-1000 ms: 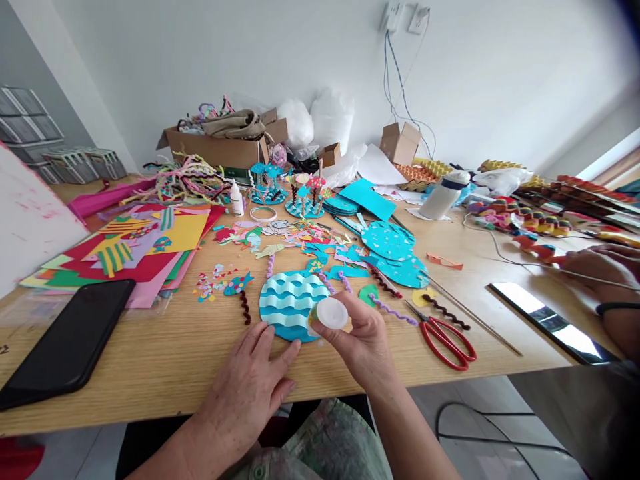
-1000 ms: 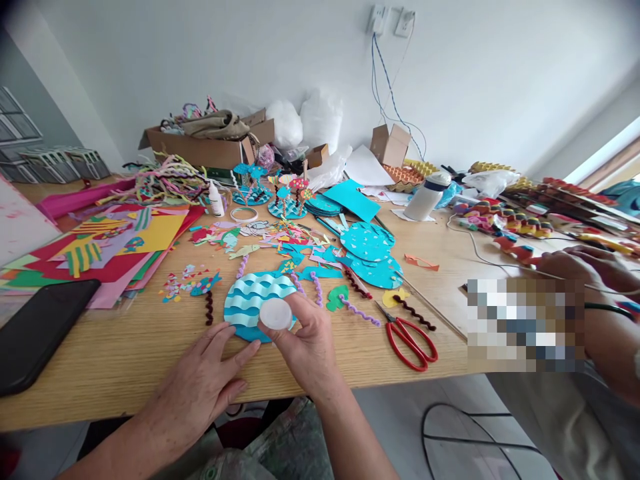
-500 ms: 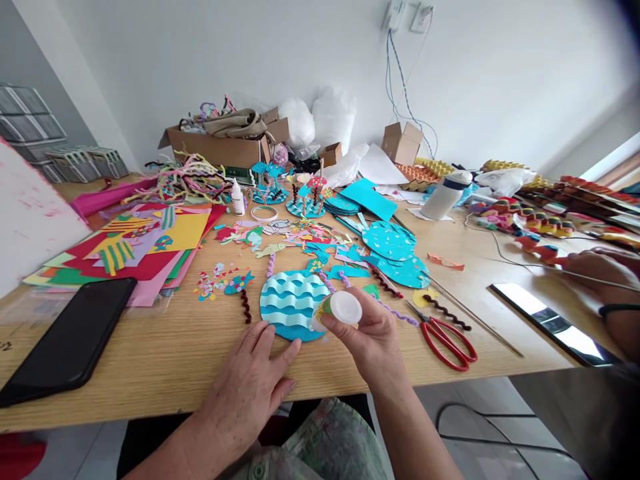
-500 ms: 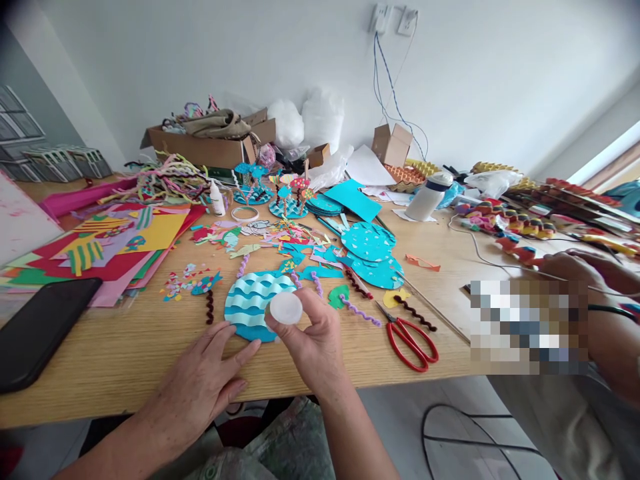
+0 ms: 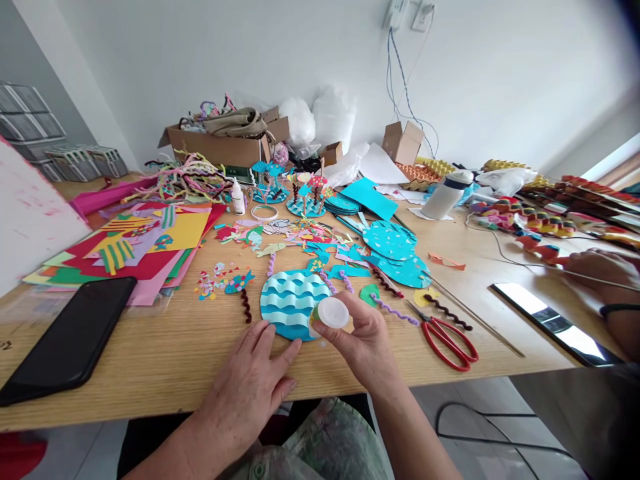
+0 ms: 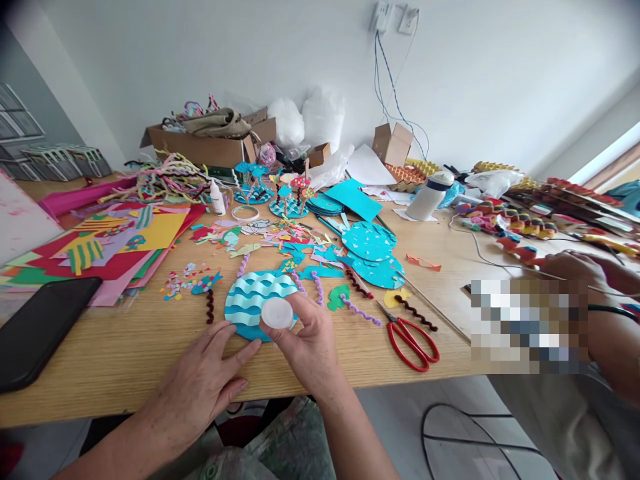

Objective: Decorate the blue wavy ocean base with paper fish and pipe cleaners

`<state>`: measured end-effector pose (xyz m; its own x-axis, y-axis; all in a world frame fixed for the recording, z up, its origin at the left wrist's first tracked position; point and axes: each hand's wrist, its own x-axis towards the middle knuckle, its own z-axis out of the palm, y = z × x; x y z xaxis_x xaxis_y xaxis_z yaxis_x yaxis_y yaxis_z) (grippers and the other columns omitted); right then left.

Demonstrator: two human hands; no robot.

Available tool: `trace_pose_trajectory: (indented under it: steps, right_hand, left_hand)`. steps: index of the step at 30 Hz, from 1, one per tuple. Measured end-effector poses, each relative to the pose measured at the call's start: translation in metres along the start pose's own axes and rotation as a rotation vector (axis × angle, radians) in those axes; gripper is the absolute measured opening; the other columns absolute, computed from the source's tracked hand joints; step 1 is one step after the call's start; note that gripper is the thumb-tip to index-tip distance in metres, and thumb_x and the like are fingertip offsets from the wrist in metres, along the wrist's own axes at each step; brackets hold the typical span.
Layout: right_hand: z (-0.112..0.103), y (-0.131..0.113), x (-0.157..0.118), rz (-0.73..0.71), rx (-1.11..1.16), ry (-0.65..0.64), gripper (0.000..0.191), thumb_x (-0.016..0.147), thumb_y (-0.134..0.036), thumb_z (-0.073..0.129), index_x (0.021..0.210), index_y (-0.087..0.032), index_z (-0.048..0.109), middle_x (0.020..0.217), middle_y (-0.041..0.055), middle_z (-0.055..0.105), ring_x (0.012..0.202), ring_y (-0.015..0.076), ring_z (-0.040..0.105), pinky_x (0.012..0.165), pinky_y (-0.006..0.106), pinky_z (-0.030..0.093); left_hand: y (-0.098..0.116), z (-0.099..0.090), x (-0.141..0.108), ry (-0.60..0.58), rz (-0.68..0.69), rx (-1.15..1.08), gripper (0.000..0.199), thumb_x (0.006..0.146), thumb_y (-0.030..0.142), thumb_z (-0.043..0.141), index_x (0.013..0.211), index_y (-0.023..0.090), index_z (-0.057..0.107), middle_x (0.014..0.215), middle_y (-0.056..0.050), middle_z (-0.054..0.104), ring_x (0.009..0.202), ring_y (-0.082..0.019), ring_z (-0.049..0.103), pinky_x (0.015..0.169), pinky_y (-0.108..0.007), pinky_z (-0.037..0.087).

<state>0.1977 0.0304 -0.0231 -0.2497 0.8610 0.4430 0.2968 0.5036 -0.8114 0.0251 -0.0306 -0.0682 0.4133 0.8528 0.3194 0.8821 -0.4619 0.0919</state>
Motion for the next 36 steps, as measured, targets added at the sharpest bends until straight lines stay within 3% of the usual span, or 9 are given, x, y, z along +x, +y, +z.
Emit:
trace_pose_trajectory:
  steps: [15,20,36]
  right_hand:
    - [-0.0015,0.0008,-0.0014,-0.022,-0.016,-0.028,0.018,0.074,-0.029,0.064,0.064,-0.019,0.053,0.062,-0.0030,0.051,0.061,0.0130,0.046,0.062,0.026,0.038]
    - [-0.0045,-0.0006,-0.0019,-0.018,0.005,0.031,0.017,0.074,-0.030,0.065,0.067,-0.020,0.053,0.062,-0.0028,0.050,0.060,0.0127,0.046,0.059,0.026,0.038]
    - [0.0012,-0.0020,-0.0002,-0.049,-0.026,-0.037,0.019,0.075,-0.030,0.063,0.064,-0.019,0.053,0.062,-0.0022,0.051,0.059,0.0123,0.046,0.058,0.025,0.037]
  left_hand:
    - [-0.0002,0.0004,0.0010,-0.011,0.002,-0.002,0.047,0.072,0.020,0.065,0.117,0.026,0.054,0.116,-0.012,0.046,0.112,-0.032,0.043,0.089,-0.051,0.043]
    - [-0.0012,0.0023,-0.0001,0.010,0.010,-0.003,0.045,0.073,0.022,0.063,0.117,0.026,0.054,0.116,-0.013,0.048,0.112,-0.032,0.043,0.089,-0.051,0.043]
    - [-0.0007,0.0009,-0.0001,0.014,0.023,0.008,0.048,0.071,0.018,0.064,0.117,0.024,0.055,0.115,-0.015,0.047,0.110,-0.033,0.045,0.087,-0.051,0.044]
